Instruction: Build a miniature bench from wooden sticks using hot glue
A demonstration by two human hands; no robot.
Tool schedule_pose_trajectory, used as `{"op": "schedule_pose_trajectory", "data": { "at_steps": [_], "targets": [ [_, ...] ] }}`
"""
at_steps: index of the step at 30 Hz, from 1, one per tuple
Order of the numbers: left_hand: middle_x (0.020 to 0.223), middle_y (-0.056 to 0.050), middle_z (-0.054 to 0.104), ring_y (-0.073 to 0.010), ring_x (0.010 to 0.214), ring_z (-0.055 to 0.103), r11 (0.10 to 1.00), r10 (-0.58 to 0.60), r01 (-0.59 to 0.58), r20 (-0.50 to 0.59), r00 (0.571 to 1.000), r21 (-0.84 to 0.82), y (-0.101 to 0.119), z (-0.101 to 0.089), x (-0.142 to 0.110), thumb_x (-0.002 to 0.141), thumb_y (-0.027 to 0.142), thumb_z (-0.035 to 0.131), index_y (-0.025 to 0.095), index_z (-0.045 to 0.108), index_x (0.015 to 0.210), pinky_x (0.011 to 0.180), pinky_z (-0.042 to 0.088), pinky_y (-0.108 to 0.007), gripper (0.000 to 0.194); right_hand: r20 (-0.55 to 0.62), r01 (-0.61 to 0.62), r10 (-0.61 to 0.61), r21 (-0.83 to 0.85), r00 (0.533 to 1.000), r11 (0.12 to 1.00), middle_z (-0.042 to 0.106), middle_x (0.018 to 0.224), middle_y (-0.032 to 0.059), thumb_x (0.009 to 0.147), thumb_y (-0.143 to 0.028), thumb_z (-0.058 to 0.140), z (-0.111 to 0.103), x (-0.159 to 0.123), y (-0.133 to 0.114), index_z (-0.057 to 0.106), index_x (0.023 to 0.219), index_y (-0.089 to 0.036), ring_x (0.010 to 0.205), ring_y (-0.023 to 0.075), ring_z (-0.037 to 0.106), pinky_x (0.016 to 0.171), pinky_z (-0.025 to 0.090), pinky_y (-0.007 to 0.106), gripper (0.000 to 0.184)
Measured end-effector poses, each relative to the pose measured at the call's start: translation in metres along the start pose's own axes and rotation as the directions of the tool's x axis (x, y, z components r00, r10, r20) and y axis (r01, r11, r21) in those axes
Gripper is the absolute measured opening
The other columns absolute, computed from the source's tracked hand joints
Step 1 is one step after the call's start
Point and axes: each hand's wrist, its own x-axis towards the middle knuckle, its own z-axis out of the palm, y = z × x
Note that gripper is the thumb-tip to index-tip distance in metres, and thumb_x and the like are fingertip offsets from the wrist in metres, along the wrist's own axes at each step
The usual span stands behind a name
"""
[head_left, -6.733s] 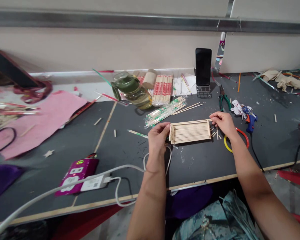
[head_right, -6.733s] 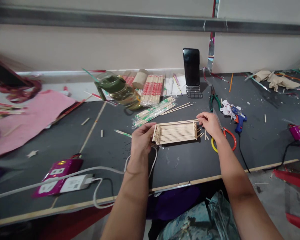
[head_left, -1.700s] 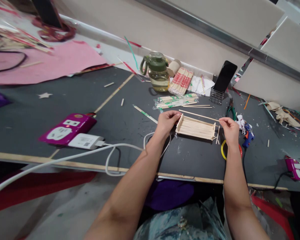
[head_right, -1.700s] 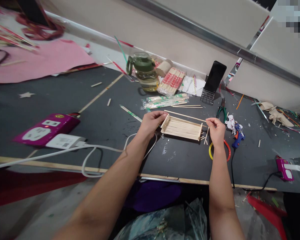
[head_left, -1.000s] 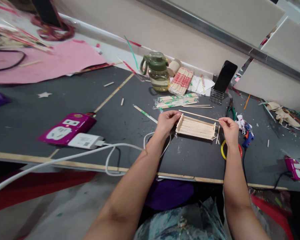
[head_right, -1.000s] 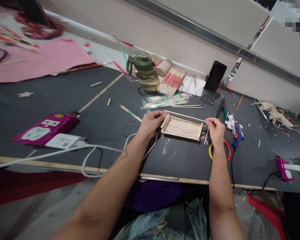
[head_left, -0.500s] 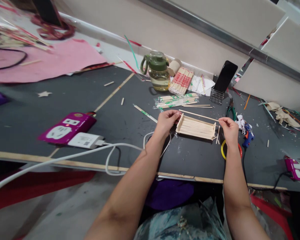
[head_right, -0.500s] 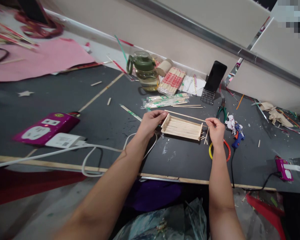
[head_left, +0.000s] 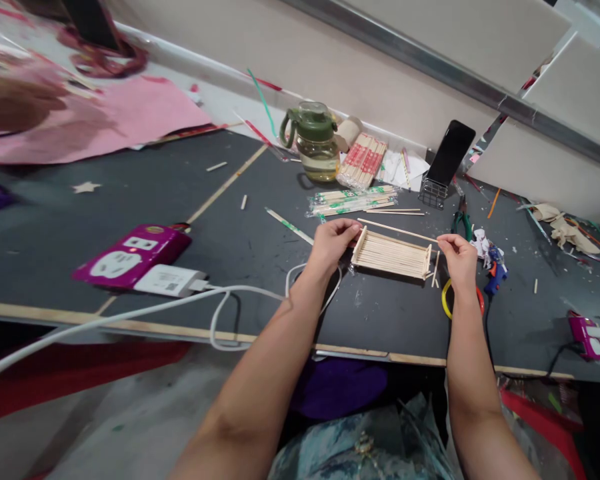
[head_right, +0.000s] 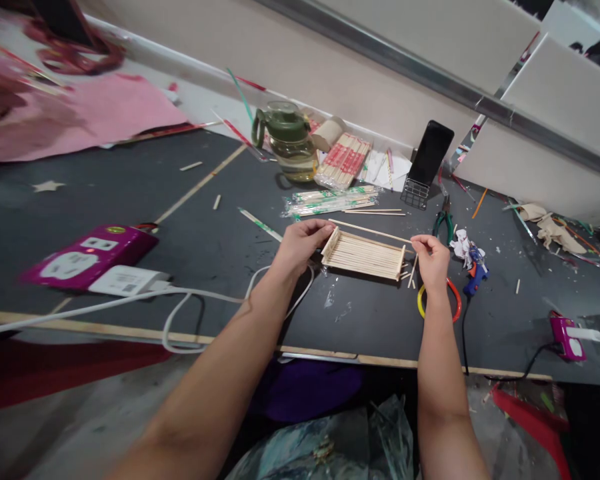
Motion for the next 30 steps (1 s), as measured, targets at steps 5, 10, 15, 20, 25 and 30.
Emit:
{"op": "schedule_pose_trajectory", "data": {
  "at_steps": [5,10,15,20,25,30],
  "targets": [
    [0.066,-0.003,0.069,-0.014,0.059,0.059,1.0,-0.017,0.017,-0.011,1.0,0.002,0.002,0.0,0.0,0.064,0.034,0.084,0.016,0.073,0.074,0.058,0.049,-0.026,0.024,0.001,-0.005,0.005,-0.002,1.0,1.0,0.078,0.086,0.0048,0.079,-0.031,0.067,0.0,0.0,-0.001,0.076,0.084,-0.02,0.083,0.0216,0.069,0.081,0.051,0.035,0.015],
    [0.065,-0.003,0.069,-0.0136,0.058,0.059,0.999,-0.047,0.047,-0.024,0.999,-0.009,0.003,0.0,0.0,0.065,0.036,0.083,0.016,0.072,0.072,0.056,0.048,-0.024,0.024,0.001,-0.007,0.007,-0.017,1.0,1.0,0.078,0.086,0.005,0.08,-0.032,0.067,0.0,0.0,-0.001,0.076,0.084,-0.02,0.084,0.0218,0.069,0.082,0.052,0.035,0.015],
    [0.064,-0.002,0.068,-0.0133,0.056,0.059,0.998,-0.059,0.059,-0.035,0.998,-0.004,0.005,0.001,0.0,0.066,0.034,0.08,0.016,0.071,0.072,0.055,0.048,-0.024,0.02,0.004,-0.002,0.002,-0.013,1.0,1.0,0.078,0.088,0.0055,0.08,-0.031,0.066,0.0,-0.001,-0.001,0.076,0.085,-0.02,0.084,0.0217,0.069,0.083,0.052,0.036,0.016],
    [0.065,-0.003,0.067,-0.0135,0.057,0.059,0.999,-0.046,0.045,-0.061,0.997,-0.016,0.007,0.003,-0.002,0.069,0.032,0.078,0.016,0.071,0.072,0.057,0.049,-0.025,0.018,-0.006,-0.014,0.014,-0.022,1.0,1.0,0.078,0.089,0.0055,0.08,-0.032,0.066,0.0,-0.001,-0.003,0.076,0.085,-0.02,0.084,0.0217,0.069,0.083,0.052,0.036,0.016],
    [0.078,-0.004,0.072,-0.0149,0.071,0.062,0.984,0.178,-0.174,-0.198,0.964,0.038,0.011,0.003,-0.006,0.075,0.04,0.074,0.017,0.076,0.082,0.061,0.049,-0.023,0.024,-0.01,-0.02,0.02,-0.026,1.0,0.999,0.078,0.088,0.0053,0.08,-0.033,0.066,0.001,-0.001,-0.005,0.075,0.084,-0.02,0.085,0.022,0.069,0.082,0.052,0.036,0.016],
    [0.087,-0.005,0.076,-0.0188,0.086,0.065,0.919,0.378,-0.349,-0.157,0.912,0.182,0.013,0.004,-0.007,0.077,0.038,0.074,0.019,0.08,0.083,0.08,0.05,-0.029,0.021,-0.008,-0.008,0.008,-0.016,1.0,1.0,0.077,0.086,0.0052,0.08,-0.033,0.066,0.002,-0.002,-0.003,0.076,0.084,-0.02,0.082,0.0218,0.068,0.08,0.051,0.035,0.016]
  ]
}}
